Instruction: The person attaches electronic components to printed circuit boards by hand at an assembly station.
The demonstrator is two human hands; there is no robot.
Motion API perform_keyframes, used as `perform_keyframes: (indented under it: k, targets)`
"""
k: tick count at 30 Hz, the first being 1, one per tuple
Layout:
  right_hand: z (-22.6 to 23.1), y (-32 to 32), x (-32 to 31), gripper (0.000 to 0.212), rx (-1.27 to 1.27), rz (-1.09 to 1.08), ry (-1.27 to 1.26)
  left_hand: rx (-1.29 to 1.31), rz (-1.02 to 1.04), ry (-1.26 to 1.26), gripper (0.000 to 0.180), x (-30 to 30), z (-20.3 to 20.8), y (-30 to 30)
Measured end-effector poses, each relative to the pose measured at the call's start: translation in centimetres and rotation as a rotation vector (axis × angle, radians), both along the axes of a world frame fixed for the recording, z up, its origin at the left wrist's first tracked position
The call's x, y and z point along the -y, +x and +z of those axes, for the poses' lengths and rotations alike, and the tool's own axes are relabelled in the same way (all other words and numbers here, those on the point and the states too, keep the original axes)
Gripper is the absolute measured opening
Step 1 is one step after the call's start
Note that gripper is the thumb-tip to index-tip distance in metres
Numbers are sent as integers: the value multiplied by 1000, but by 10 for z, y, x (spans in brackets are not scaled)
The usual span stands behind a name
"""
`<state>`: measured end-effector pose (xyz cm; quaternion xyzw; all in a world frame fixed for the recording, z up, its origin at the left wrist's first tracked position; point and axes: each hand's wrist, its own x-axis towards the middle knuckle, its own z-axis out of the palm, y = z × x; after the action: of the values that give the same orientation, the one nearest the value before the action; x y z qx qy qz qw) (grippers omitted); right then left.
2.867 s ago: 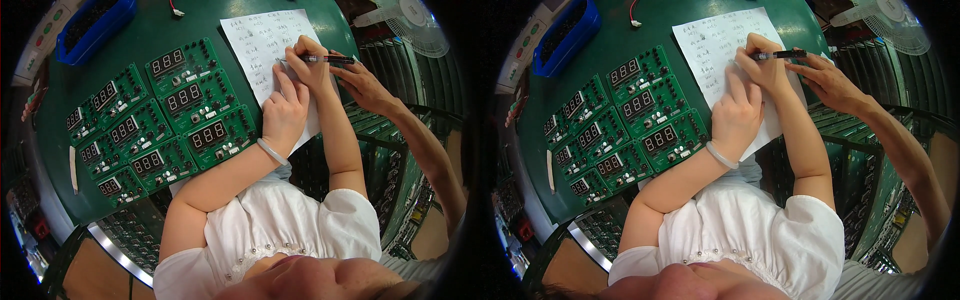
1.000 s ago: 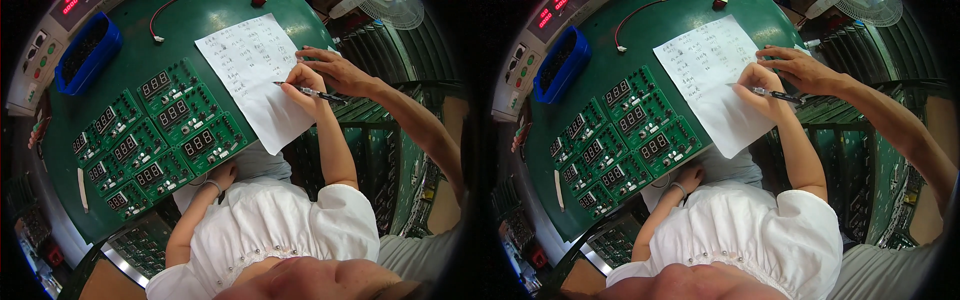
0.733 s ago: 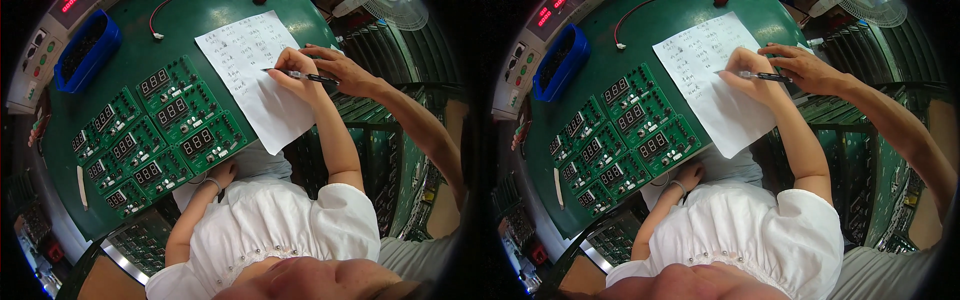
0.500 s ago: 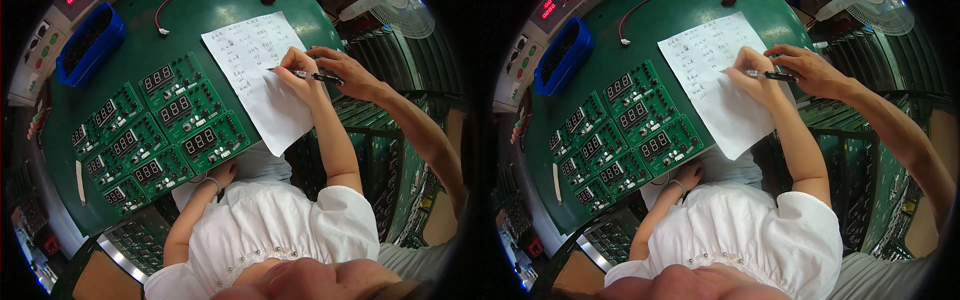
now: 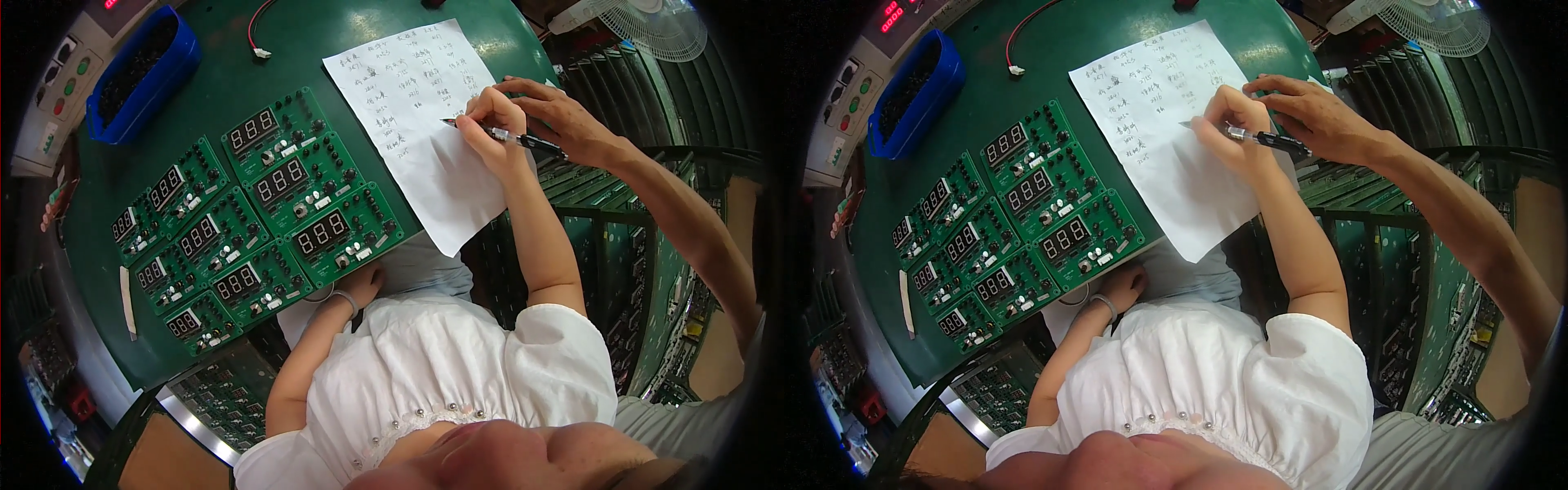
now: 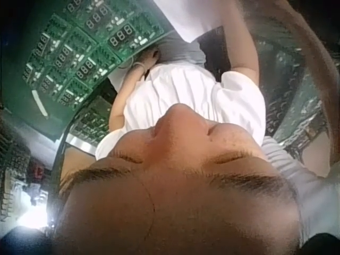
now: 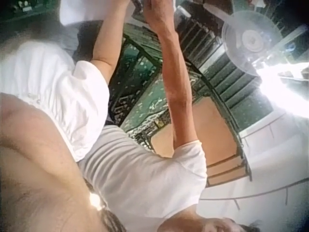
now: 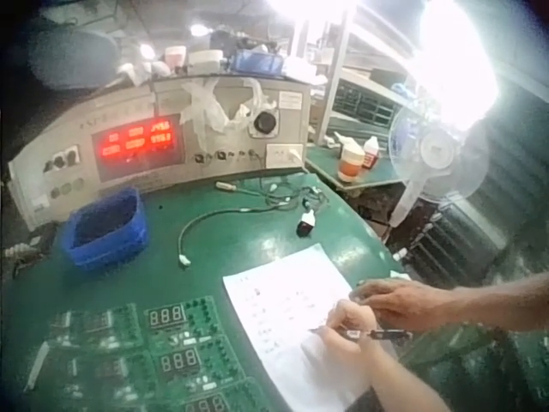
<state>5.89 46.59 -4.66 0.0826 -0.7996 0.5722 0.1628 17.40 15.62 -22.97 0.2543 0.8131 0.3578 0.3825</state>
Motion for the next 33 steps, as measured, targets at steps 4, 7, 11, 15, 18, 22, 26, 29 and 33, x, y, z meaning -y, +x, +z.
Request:
perform_keyframes:
  k: [4,7,11,15,18,22,26,29,33]
  targets:
    - [17,-12,7,25,106,9,66,-1,-17,-18,22,0,-2,0]
    - [19,-17,10,27,138,34,127,14,-12,-23,21,0,1,-1]
    - [14,-24,10,28,119,17,143,-3,-25,-28,21,-1,1,1]
    - [8,-27,12,29,107,-4,154,-44,0,14,20,1,-3,2]
    - [5,-31,9,30,92,-22,171,-72,5,-39,20,-2,-1,2]
    - [1,-32,9,31,71,-45,189,-90,13,-54,20,-2,-8,7]
    - [-1,-32,8,32,45,-73,204,-91,8,-44,20,-2,-2,4]
    - [-2,-33,9,33,23,-92,212,-82,22,-42,19,-3,-3,5]
    - [-1,-34,10,33,6,-100,227,-85,43,-19,18,-3,-4,6]
